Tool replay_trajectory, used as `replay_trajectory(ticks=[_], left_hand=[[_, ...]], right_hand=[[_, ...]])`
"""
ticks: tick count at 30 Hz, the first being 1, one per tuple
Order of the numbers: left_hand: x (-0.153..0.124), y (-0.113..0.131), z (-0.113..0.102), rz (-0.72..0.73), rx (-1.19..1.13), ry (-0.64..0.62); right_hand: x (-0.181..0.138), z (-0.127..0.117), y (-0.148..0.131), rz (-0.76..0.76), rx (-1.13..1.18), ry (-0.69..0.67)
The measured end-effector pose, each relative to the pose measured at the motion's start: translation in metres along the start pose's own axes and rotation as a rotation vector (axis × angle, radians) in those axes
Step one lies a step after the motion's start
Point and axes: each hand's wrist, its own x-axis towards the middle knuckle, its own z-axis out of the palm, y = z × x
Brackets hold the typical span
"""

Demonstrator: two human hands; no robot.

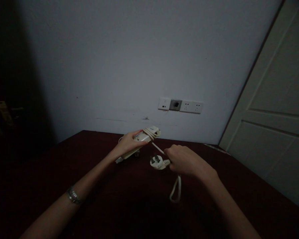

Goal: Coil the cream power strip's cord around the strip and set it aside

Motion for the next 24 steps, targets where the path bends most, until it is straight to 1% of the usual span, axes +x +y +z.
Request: replay_trajectory(ticks=[2, 4, 8, 11, 15, 19, 22, 24], left_hand=[[-0.002, -0.001, 0.004, 0.040, 0.144, -0.041], [-0.006, 0.001, 0.007, 0.081, 0.278, -0.112], [-0.015, 0.012, 0.011, 0.180, 0.485, -0.245], [-0.024, 0.023, 0.016, 0.242, 0.622, -0.300], [-0.035, 0.034, 0.022, 0.344, 0.790, -0.323], [-0.044, 0.044, 0.023, 0.456, 0.868, -0.373], [-0.048, 0.051, 0.021, 0.514, 0.861, -0.462], [-0.050, 0.056, 0.020, 0.551, 0.814, -0.536]], right_hand=[[-0.002, 0.000, -0.002, -0.048, 0.002, 0.006], [-0.003, 0.001, -0.002, -0.094, 0.015, 0.020], [-0.005, 0.001, 0.006, -0.141, 0.074, 0.053], [-0.008, -0.002, 0.014, -0.161, 0.133, 0.019], [-0.009, -0.006, 0.021, -0.221, 0.253, -0.060], [-0.007, -0.006, 0.024, -0.291, 0.437, -0.158], [-0.004, -0.004, 0.027, -0.362, 0.547, -0.194], [-0.004, -0.003, 0.030, -0.405, 0.621, -0.215]])
